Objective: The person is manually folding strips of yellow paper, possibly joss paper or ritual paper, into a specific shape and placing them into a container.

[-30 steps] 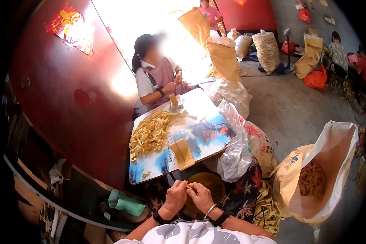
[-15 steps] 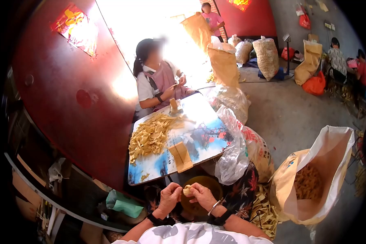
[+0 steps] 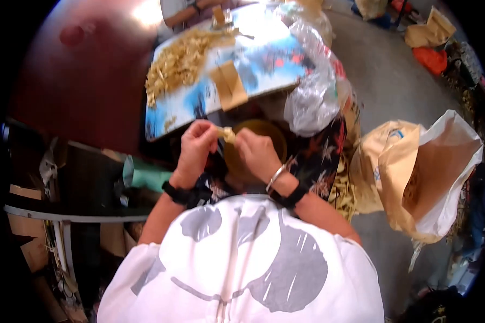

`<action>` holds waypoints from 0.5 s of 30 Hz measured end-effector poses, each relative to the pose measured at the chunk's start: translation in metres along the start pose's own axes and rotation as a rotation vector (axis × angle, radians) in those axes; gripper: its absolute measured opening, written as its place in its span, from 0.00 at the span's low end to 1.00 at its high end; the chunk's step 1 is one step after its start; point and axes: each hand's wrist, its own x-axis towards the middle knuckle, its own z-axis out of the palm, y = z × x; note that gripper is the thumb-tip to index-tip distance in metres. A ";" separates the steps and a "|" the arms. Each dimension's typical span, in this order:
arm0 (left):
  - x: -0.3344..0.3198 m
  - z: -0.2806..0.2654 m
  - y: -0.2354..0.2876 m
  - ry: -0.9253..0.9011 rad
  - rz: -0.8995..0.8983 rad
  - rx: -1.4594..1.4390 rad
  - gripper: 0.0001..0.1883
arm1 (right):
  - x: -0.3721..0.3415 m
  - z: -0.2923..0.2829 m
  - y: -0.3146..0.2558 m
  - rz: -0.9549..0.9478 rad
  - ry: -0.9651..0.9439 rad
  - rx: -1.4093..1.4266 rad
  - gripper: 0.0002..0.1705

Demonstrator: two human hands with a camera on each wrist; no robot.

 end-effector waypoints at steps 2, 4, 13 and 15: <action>-0.004 0.008 -0.009 0.006 -0.113 -0.485 0.10 | 0.001 0.008 -0.001 0.146 0.036 0.096 0.08; -0.014 0.017 -0.015 -0.122 -0.185 -0.536 0.12 | 0.001 0.020 0.010 0.008 0.105 -0.021 0.07; -0.017 0.013 -0.028 -0.080 -0.041 -0.079 0.12 | 0.020 0.023 0.013 -0.128 0.187 -0.111 0.10; -0.019 0.011 -0.032 -0.169 -0.100 -0.055 0.11 | 0.025 0.021 0.015 -0.021 0.061 -0.030 0.10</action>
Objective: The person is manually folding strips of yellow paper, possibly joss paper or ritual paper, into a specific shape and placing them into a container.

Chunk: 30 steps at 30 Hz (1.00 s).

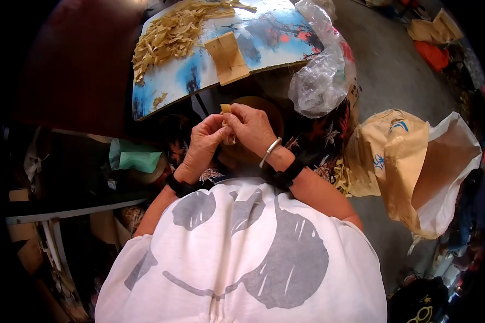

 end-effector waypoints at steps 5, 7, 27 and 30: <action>-0.002 -0.001 -0.009 0.206 0.221 0.265 0.08 | 0.008 0.005 0.004 -0.017 0.095 -0.125 0.09; -0.003 -0.003 -0.011 0.249 0.334 0.389 0.06 | 0.010 0.005 0.000 0.102 0.044 -0.028 0.10; -0.006 -0.043 -0.010 0.119 -0.159 -0.372 0.05 | 0.017 0.003 0.005 0.464 -0.291 0.562 0.05; -0.004 -0.041 -0.004 0.109 -0.138 -0.226 0.05 | 0.024 0.004 0.006 0.382 -0.193 0.317 0.07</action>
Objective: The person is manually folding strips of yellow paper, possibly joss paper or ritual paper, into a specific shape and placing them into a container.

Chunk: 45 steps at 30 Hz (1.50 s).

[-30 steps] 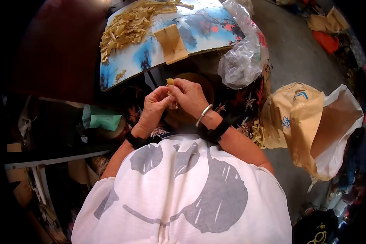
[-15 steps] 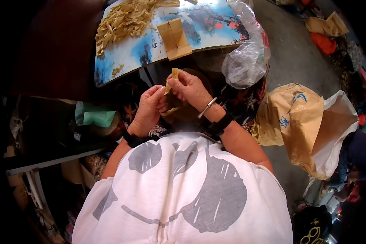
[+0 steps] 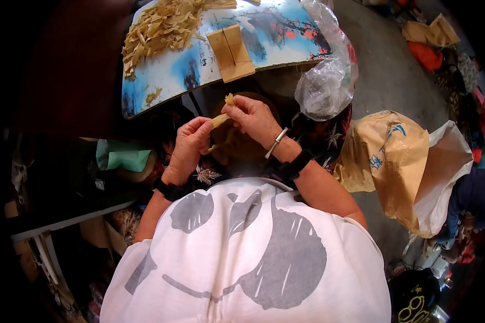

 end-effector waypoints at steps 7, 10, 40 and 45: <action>0.011 0.025 0.004 -0.016 0.259 0.336 0.08 | 0.006 0.005 -0.003 -0.441 0.258 -0.340 0.12; 0.013 0.038 0.005 0.036 0.511 0.552 0.06 | 0.004 0.010 -0.006 -0.401 0.289 -0.317 0.12; 0.140 0.019 0.082 0.121 0.558 0.743 0.10 | 0.120 -0.049 -0.047 -0.612 0.434 -0.580 0.11; 0.161 0.017 0.073 0.170 0.558 0.761 0.10 | 0.140 -0.049 -0.031 -0.557 0.485 -0.851 0.10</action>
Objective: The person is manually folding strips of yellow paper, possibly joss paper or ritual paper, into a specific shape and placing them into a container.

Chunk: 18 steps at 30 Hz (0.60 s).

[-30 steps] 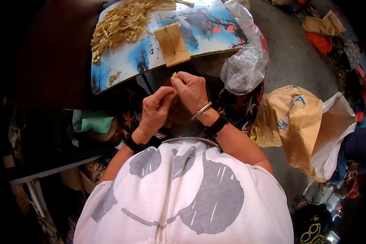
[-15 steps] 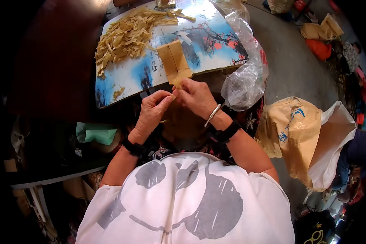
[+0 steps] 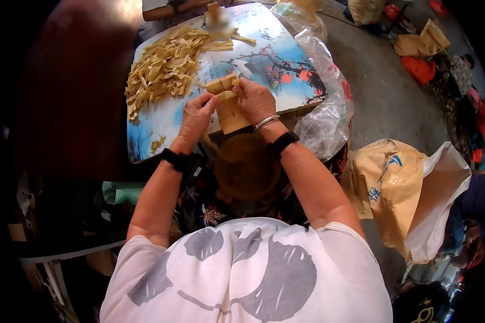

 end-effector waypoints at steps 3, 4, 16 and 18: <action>-0.003 0.003 0.001 0.007 -0.017 0.022 0.10 | -0.007 0.000 -0.003 -0.011 -0.021 -0.093 0.09; -0.005 0.003 0.001 0.013 -0.019 0.027 0.10 | -0.010 -0.001 -0.006 -0.016 -0.021 -0.104 0.09; -0.059 -0.028 0.029 -0.100 -0.406 -0.961 0.13 | -0.077 -0.054 -0.036 -0.067 -0.150 0.067 0.12; -0.077 -0.018 0.039 -0.100 -0.271 -0.701 0.13 | -0.083 -0.060 -0.053 -0.022 -0.179 0.024 0.21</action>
